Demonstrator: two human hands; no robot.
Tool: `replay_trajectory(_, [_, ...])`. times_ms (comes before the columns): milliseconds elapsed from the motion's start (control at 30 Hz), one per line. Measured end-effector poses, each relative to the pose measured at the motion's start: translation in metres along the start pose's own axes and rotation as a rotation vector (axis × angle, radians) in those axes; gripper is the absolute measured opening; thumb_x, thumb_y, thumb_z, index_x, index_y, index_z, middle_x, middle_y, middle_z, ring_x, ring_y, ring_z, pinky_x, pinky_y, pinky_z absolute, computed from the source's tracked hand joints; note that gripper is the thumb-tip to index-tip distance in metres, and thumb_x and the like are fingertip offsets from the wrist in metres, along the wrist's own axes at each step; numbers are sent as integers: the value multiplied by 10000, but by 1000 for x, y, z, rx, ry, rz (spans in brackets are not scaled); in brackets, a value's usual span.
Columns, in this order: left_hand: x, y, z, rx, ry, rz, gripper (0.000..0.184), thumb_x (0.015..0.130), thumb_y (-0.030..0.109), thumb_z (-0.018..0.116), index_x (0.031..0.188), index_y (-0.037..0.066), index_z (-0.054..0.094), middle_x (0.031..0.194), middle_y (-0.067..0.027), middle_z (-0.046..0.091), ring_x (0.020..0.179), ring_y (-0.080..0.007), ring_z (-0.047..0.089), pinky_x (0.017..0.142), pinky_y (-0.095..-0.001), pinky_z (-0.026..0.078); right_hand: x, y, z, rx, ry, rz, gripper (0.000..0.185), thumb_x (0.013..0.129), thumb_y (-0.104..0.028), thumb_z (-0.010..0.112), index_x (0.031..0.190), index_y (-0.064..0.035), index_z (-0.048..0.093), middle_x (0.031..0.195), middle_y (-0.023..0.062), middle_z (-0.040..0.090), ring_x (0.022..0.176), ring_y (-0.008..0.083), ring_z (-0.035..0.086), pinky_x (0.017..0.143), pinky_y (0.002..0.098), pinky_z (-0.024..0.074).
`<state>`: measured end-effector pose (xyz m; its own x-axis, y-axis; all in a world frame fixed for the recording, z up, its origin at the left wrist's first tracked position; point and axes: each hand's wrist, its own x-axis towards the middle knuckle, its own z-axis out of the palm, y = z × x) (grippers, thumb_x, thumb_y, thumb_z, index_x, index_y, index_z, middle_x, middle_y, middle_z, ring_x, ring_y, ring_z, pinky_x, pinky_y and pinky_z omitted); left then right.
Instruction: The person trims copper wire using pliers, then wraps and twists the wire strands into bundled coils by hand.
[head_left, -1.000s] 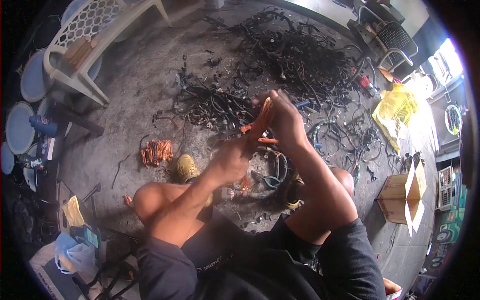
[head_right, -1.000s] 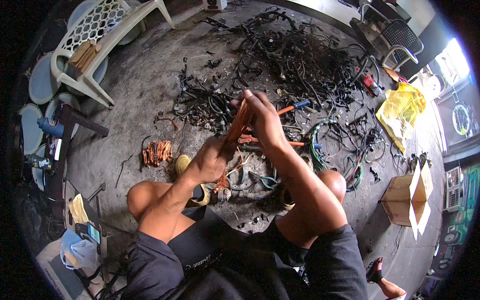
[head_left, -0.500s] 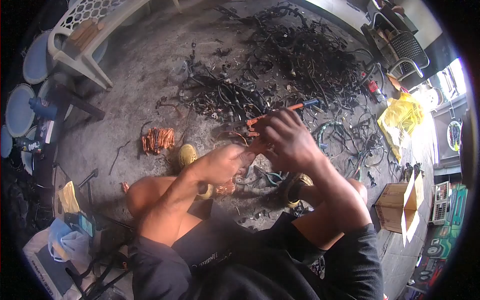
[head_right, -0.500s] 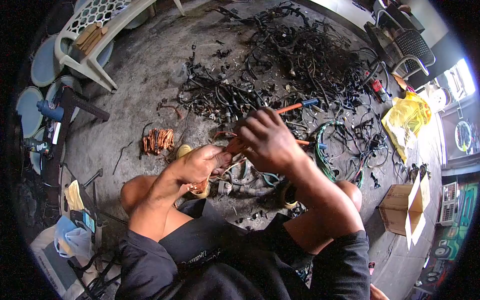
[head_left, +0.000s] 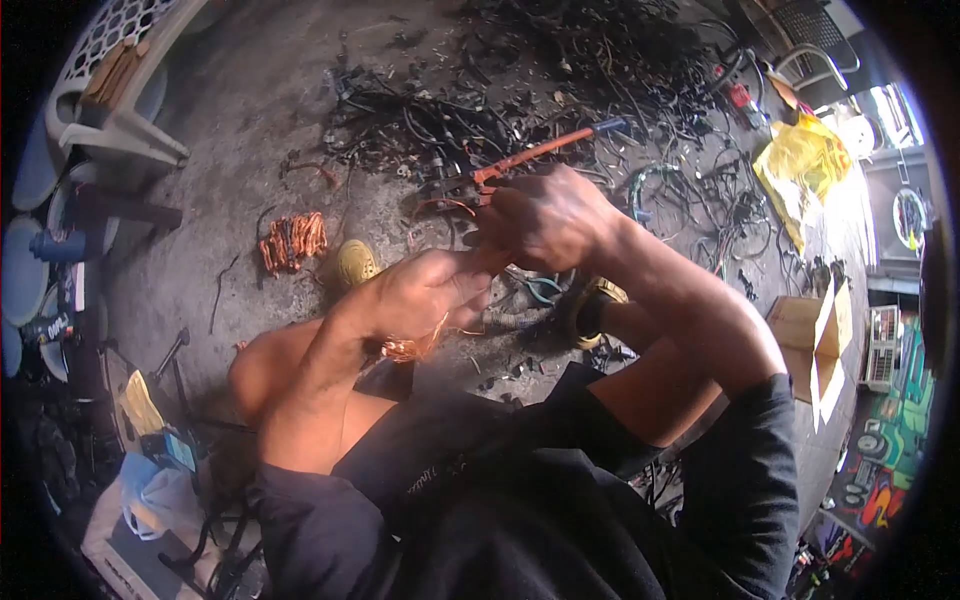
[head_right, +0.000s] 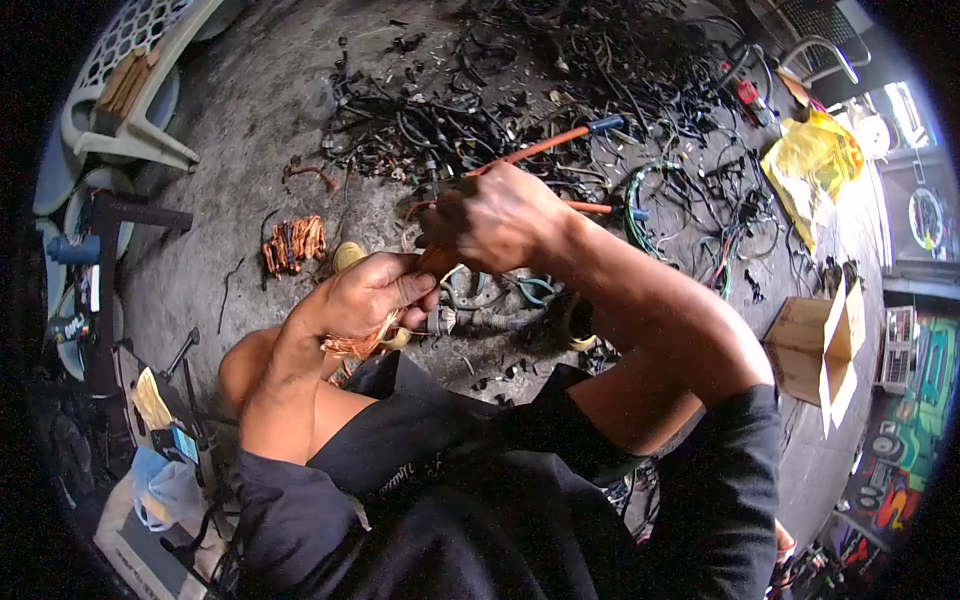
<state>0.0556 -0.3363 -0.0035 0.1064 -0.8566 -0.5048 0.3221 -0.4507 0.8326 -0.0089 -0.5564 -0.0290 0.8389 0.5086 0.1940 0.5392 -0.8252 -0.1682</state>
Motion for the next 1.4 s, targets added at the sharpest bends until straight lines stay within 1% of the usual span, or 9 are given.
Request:
replay_trajectory(333, [5,-8,10,728,698,408,411,847,272,647,1099,-28,523,918,-247,617,849,-409,613,716,-438,481,49,-3,5,-48,7,-123,142,737,-251,610,714,-111,626,601,57,612,551,259,626,450,377,470])
replay_trajectory(600, [17,-39,-5,1182,761,327,171,836,125,547,798,-40,526,750,-268,576,701,-460,562,639,-513,437,70,3,13,6,-135,9,163,750,-254,627,694,-102,628,670,70,642,641,254,649,549,376,512])
replay_trajectory(800, [12,-24,-19,497,739,-38,290,977,283,436,935,1,485,669,-157,528,562,-239,570,493,-362,489,29,57,72,578,443,260,597,699,-213,689,1214,-27,449,1155,210,517,1088,362,528,911,475,435])
replay_trajectory(900, [3,-13,-18,-351,561,107,252,970,315,476,977,63,481,707,25,389,522,-64,394,500,-270,491,-51,48,212,228,159,671,829,682,-326,727,1343,-4,344,1300,240,436,1183,393,454,1001,477,379])
replay_trajectory(967, [-1,-6,-20,-473,444,146,301,954,352,498,991,55,469,694,10,394,518,-77,408,502,-297,485,-95,24,268,309,-621,919,672,705,-454,690,1243,-80,540,1421,195,316,1285,347,337,1042,445,329])
replay_trajectory(1033, [-4,-1,-19,-518,354,207,349,942,388,508,1003,48,461,686,13,389,517,-84,408,507,-309,482,-130,1,294,286,-976,961,580,753,-526,610,1171,-125,614,1376,134,393,1317,315,250,958,472,345])
replay_trajectory(1267, [-1,-4,-11,30,697,396,307,962,350,486,991,47,453,714,13,395,539,-54,370,511,-257,439,-143,-16,297,340,-597,1099,362,807,-246,523,1085,-29,604,1176,256,514,1109,393,497,861,480,461])
replay_trajectory(1300, [-3,1,-14,184,733,385,311,968,351,472,980,41,452,727,8,407,547,-57,378,516,-246,444,-145,-5,299,141,-606,686,341,803,-252,524,1001,3,631,1031,267,582,923,423,584,773,470,506])
replay_trajectory(1400, [-10,9,-14,38,719,463,312,970,350,467,971,38,451,723,8,400,549,-59,380,509,-252,442,-127,42,283,409,-495,966,359,755,-255,617,991,16,628,810,227,631,783,332,648,701,421,524])
